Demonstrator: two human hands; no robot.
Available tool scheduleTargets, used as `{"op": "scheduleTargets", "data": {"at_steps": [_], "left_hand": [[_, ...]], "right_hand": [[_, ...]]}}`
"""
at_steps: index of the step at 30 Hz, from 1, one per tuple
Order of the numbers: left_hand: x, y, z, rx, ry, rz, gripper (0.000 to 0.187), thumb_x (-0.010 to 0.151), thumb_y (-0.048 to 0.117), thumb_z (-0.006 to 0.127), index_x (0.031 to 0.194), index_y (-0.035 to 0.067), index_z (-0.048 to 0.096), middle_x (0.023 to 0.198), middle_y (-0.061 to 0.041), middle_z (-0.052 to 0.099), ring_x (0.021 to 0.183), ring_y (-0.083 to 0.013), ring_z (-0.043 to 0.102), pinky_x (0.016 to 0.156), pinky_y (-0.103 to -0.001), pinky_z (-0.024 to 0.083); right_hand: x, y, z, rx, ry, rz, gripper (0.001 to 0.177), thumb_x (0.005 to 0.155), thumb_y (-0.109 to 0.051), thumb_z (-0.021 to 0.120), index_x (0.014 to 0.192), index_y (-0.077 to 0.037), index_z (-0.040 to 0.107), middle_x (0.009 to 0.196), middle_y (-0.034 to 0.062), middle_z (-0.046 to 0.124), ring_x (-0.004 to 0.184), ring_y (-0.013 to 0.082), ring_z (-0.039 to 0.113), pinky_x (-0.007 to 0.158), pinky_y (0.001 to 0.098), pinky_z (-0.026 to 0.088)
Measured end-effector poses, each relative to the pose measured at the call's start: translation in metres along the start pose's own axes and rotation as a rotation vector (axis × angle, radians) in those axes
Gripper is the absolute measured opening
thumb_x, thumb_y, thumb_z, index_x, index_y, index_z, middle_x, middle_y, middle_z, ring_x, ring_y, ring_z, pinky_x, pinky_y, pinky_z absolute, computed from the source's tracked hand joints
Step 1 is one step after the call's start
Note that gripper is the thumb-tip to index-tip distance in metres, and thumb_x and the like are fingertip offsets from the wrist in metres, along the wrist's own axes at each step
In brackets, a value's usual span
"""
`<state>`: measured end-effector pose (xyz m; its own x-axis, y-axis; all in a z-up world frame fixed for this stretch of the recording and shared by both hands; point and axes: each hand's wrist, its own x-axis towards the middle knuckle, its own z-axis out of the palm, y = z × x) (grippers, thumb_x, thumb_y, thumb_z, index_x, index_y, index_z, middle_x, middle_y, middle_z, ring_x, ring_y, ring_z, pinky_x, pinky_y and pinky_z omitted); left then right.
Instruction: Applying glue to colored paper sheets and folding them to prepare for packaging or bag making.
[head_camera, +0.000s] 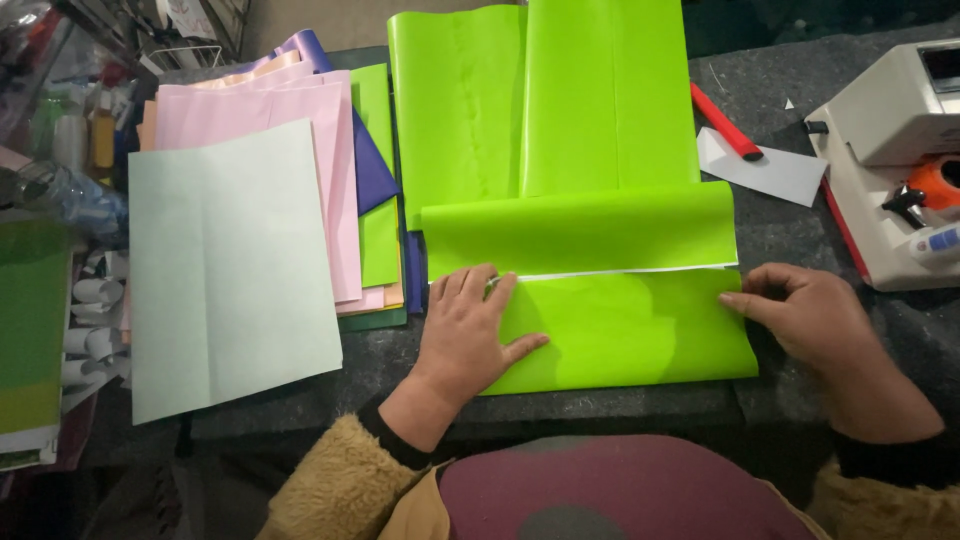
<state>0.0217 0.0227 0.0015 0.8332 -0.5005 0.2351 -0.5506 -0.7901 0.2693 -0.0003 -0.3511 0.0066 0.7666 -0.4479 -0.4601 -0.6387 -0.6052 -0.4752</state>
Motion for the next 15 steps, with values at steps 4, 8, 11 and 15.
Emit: {"op": "scheduleTargets", "data": {"at_steps": [4,8,11,15], "left_hand": [[0.001,0.001,-0.001,0.007,-0.009,-0.013,0.082,0.084,0.066,0.071,0.135,0.003,0.060,0.131,-0.019,0.055,0.128,-0.0365,0.047,0.111,-0.051,0.032],[0.000,0.000,0.000,0.016,-0.015,-0.011,0.082,0.084,0.066,0.071,0.136,0.003,0.059,0.131,-0.019,0.055,0.128,-0.0366,0.047,0.111,-0.051,0.032],[0.000,0.000,0.000,0.015,-0.011,-0.008,0.083,0.084,0.065,0.071,0.136,0.003,0.059,0.132,-0.019,0.055,0.128,-0.0365,0.047,0.111,-0.051,0.032],[0.000,0.000,-0.001,0.008,-0.007,-0.010,0.084,0.083,0.066,0.071,0.137,0.002,0.058,0.132,-0.019,0.055,0.128,-0.0364,0.047,0.111,-0.050,0.032]], "right_hand": [[-0.001,0.004,-0.003,-0.025,-0.031,-0.038,0.027,0.087,-0.024,0.081,0.110,-0.009,0.078,0.100,0.0126,0.079,0.087,0.0232,0.072,0.079,0.0424,0.059],[-0.001,0.012,-0.001,-0.066,-0.051,-0.160,0.019,0.088,-0.021,0.080,0.105,-0.012,0.079,0.101,0.0085,0.079,0.091,0.0204,0.074,0.081,0.0379,0.060],[-0.006,0.027,-0.003,-0.169,-0.026,-0.413,0.012,0.089,-0.021,0.079,0.098,-0.013,0.078,0.108,0.0055,0.076,0.093,0.0175,0.075,0.079,0.0353,0.061],[-0.011,0.047,-0.014,-0.160,-0.031,-0.668,0.010,0.083,-0.017,0.078,0.093,-0.014,0.077,0.113,0.0030,0.075,0.099,0.0143,0.075,0.082,0.0340,0.060]]}}
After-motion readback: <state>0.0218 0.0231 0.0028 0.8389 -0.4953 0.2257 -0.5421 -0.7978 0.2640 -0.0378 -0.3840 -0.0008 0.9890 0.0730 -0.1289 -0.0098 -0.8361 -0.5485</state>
